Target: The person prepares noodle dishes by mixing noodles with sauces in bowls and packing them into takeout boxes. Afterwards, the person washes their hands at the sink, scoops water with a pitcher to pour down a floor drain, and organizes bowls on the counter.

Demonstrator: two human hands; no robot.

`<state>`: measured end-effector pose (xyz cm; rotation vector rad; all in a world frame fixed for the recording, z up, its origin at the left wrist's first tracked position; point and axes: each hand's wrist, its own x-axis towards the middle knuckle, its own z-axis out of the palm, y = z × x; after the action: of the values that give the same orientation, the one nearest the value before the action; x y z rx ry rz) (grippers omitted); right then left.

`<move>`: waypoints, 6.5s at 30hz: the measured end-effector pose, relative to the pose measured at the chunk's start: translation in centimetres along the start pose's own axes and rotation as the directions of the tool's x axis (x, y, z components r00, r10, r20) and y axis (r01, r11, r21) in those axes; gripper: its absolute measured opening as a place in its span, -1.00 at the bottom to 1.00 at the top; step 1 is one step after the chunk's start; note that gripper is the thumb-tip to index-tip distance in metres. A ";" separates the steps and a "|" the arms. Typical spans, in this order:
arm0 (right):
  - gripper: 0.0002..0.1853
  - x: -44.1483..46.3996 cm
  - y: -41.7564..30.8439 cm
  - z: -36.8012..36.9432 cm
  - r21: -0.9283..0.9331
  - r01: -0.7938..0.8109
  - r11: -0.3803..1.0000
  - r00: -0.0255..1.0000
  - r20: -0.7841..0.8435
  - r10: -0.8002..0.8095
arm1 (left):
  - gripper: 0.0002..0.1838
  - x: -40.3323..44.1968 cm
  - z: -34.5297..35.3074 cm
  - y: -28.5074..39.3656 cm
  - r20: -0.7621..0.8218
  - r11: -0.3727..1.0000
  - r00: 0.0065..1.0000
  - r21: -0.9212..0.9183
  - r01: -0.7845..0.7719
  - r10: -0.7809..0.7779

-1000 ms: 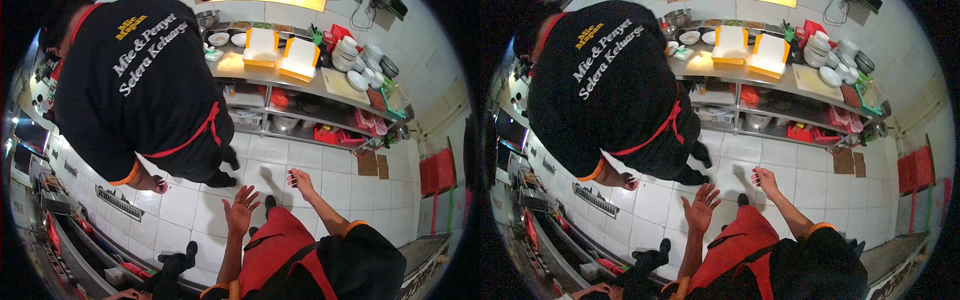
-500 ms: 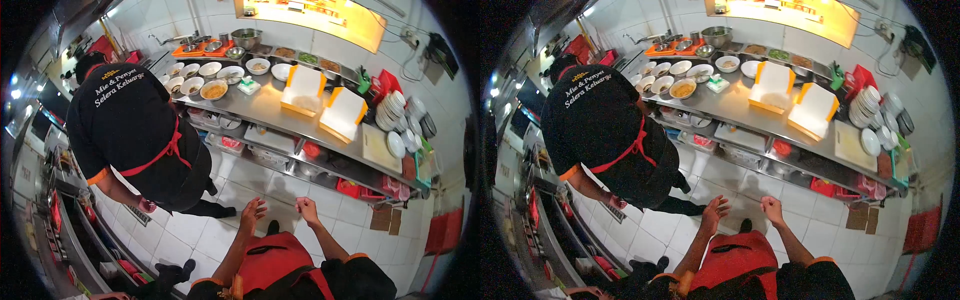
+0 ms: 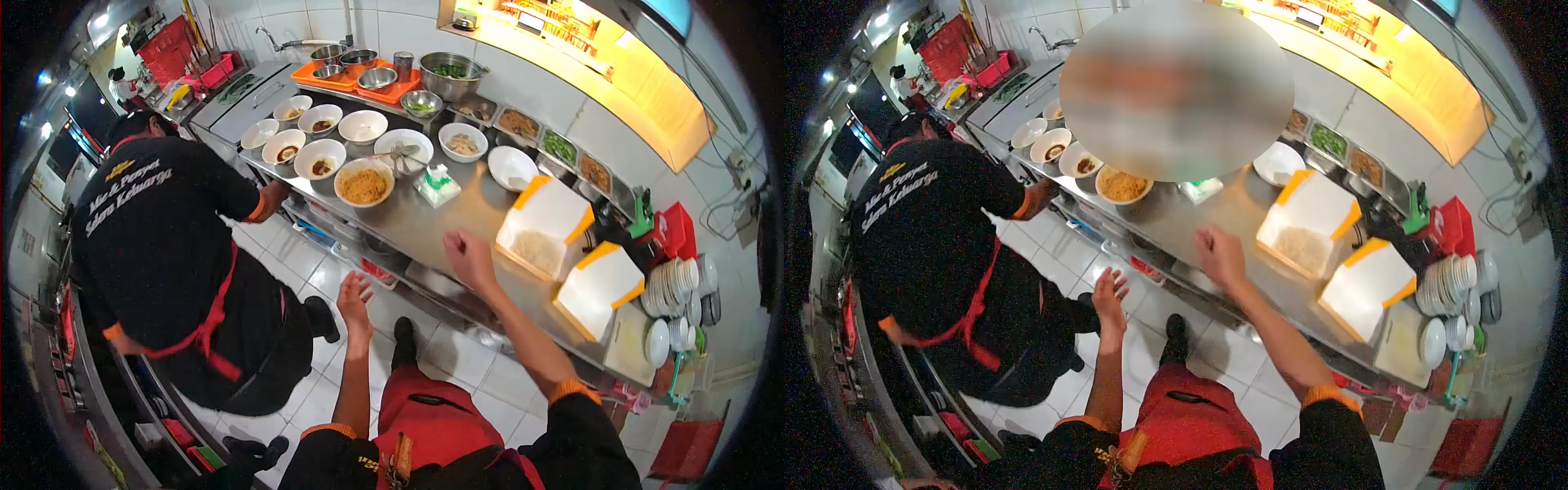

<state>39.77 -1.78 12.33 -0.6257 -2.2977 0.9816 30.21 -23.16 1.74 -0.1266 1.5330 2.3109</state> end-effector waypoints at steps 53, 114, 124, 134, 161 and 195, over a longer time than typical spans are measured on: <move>-0.68 -17.9 8.2 -27.5 0.682 -0.660 0.314 0.657 0.322 0.681 | -0.42 -5.1 15.1 -5.9 0.457 0.997 0.887 0.075 0.028 -0.060; -0.83 -24.6 21.2 -38.3 -0.118 -0.299 0.947 0.945 0.100 0.311 | -0.28 -23.5 19.9 -8.3 0.538 0.969 0.811 0.209 0.136 -0.230; -0.83 -30.0 23.7 -47.6 -0.107 -0.410 0.906 0.891 -0.260 0.373 | -0.31 -24.7 22.9 -9.6 0.515 0.977 0.831 0.151 0.154 -0.210; -0.51 -32.8 23.7 -51.3 -0.283 -0.575 0.768 0.808 -0.342 0.480 | -0.49 -18.0 33.4 -14.5 0.674 0.876 0.721 0.434 -0.210 -0.161; -0.55 -22.2 20.2 -35.4 -0.461 -0.332 0.823 0.934 -0.038 0.356 | -0.48 -16.9 41.9 -15.4 0.994 0.444 -0.111 -0.093 -0.891 -0.014; -0.78 -18.8 21.4 -35.3 -0.203 -0.241 0.949 0.934 -0.314 0.170 | -0.42 -16.5 42.2 -12.9 0.971 0.462 -0.160 -0.226 -0.857 0.178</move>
<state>80.68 17.74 10.71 -1.0598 -2.1265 0.6512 55.22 15.40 12.10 2.2851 1.3327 1.3045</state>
